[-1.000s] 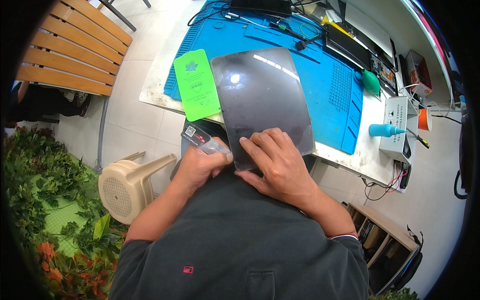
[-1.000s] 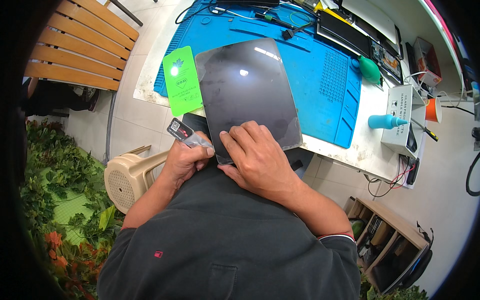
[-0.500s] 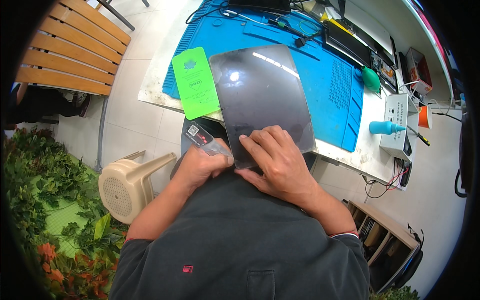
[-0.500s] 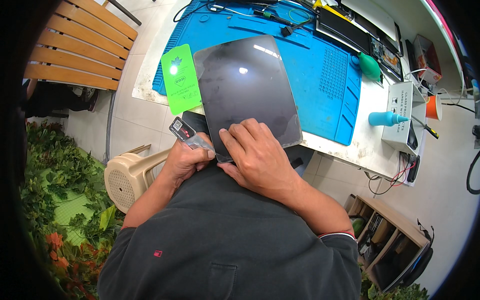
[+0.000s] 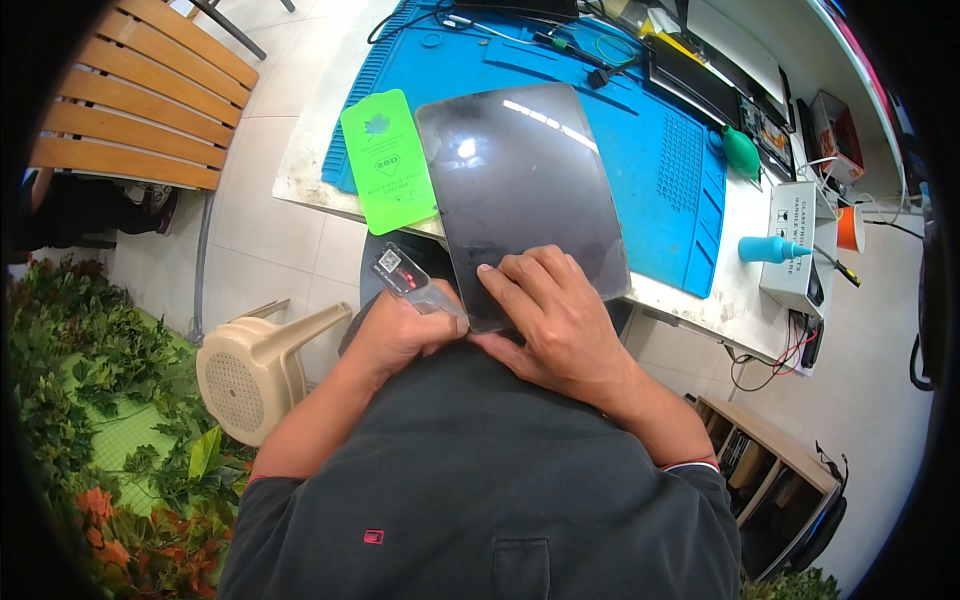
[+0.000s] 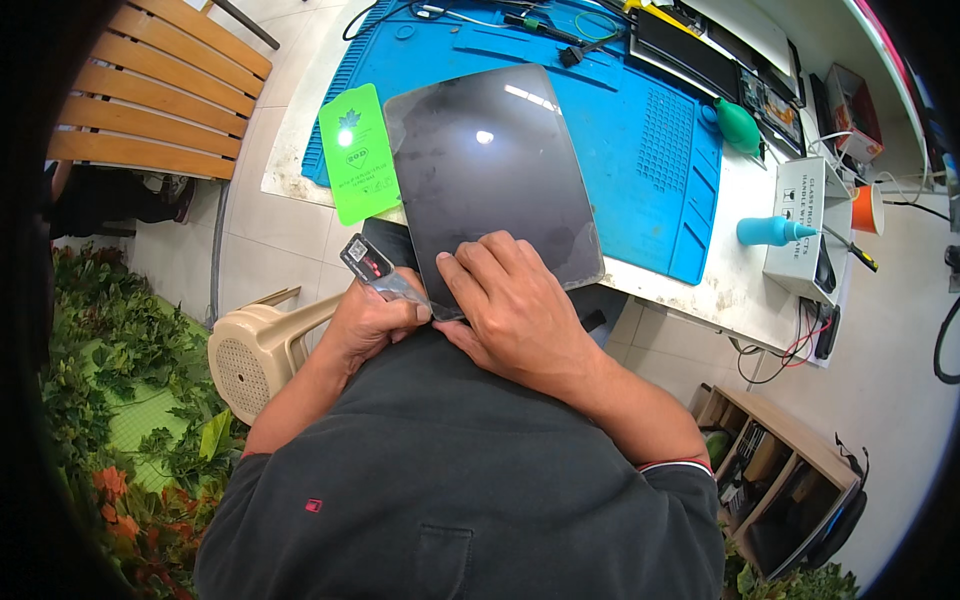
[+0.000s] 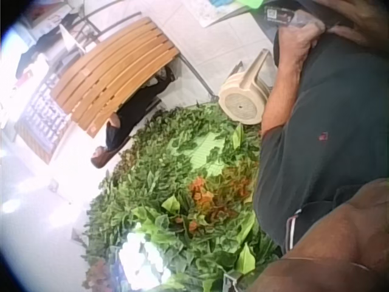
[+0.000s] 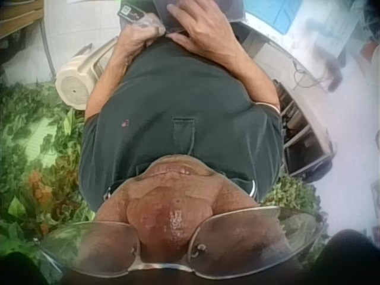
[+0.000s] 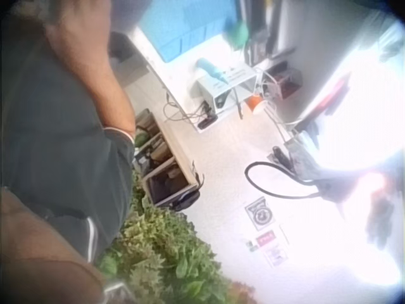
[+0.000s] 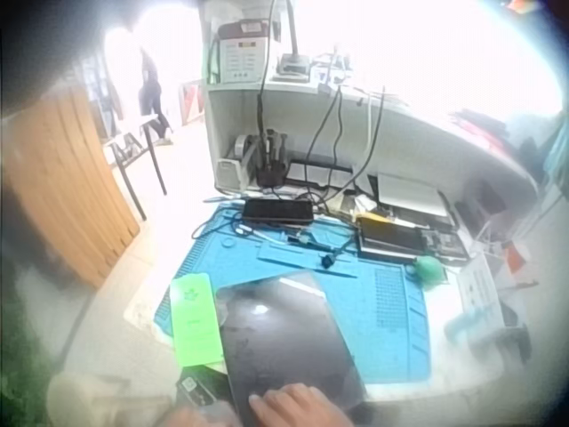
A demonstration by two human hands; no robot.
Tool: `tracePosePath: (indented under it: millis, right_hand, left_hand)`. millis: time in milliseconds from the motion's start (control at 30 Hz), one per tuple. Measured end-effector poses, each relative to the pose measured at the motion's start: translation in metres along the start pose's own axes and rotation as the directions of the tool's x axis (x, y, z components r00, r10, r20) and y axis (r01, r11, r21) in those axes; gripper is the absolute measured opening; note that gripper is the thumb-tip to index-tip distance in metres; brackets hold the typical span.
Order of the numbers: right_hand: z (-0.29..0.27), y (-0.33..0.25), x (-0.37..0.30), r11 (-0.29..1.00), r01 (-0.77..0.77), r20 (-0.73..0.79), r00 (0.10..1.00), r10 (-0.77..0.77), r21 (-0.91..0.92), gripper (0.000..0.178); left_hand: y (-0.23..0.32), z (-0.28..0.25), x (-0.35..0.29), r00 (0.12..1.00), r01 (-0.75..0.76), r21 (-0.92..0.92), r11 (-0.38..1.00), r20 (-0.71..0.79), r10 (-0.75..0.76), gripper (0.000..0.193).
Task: The person uses a thin green pry tool and an air blower to remove and clean a tablet screen at a workbench.
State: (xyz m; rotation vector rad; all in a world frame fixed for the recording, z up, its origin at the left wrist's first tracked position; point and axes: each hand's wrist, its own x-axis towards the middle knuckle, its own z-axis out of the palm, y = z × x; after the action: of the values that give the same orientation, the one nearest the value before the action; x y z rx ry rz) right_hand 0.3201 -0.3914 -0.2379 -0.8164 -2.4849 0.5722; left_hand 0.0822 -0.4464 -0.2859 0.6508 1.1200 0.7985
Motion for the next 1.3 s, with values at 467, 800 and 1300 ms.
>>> tracePosePath:
  millis: [467,800,1300]
  right_hand:
    - [0.000,0.000,0.000,1.000,-0.003,0.010,1.000,0.003,-0.005,0.072]
    - [-0.001,0.000,0.001,1.000,-0.005,0.017,1.000,0.005,-0.005,0.069]
    - [0.000,0.004,0.000,0.983,0.182,0.013,0.983,-0.183,0.023,0.045]
  left_hand:
    - [0.004,-0.001,-0.002,0.999,0.021,0.130,0.991,0.026,-0.024,0.010]
    - [0.003,-0.001,-0.002,0.999,0.045,-0.003,0.999,0.017,-0.045,0.015]
    - [0.009,-0.008,-0.003,0.994,0.066,-0.011,0.998,0.087,-0.065,0.022]
